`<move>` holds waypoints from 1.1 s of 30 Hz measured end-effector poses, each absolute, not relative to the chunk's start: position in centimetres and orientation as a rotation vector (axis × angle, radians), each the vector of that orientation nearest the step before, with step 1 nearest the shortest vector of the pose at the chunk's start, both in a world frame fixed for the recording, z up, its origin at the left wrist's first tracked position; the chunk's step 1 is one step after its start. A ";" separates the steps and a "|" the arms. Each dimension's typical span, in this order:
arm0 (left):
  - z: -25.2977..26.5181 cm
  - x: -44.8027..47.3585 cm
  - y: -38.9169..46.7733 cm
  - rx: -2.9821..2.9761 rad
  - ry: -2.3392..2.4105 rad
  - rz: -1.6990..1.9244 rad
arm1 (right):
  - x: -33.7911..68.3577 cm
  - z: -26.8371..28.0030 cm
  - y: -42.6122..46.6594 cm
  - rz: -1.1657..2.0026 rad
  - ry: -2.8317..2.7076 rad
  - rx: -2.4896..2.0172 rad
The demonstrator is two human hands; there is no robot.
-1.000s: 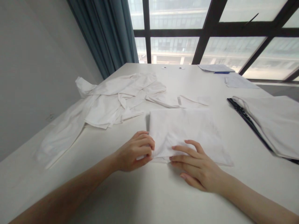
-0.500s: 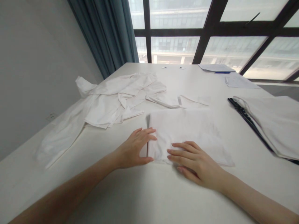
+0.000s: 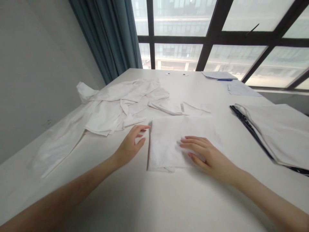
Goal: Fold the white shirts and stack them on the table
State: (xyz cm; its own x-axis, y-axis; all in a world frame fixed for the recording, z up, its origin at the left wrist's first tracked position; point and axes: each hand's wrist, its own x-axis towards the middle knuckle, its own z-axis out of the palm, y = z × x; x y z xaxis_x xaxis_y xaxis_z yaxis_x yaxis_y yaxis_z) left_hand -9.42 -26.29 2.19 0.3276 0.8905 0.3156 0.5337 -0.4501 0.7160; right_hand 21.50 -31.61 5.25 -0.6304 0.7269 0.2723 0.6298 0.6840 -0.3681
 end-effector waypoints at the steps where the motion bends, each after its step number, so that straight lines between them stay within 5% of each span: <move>1: 2.1 -9.3 -25.6 2.111 1.269 0.972 | 21.8 5.1 -31.2 0.261 -2.530 -1.071; 11: 2.2 -7.0 -17.5 2.258 1.150 0.765 | 22.7 2.5 -30.0 0.237 -2.836 -1.028; 24: 1.3 -8.0 -18.0 2.272 1.156 0.789 | 17.8 6.5 -31.9 0.328 -2.734 -0.866; 33: 1.4 -7.8 -18.0 2.256 1.311 0.784 | 15.1 3.4 -31.0 0.435 -2.867 -0.710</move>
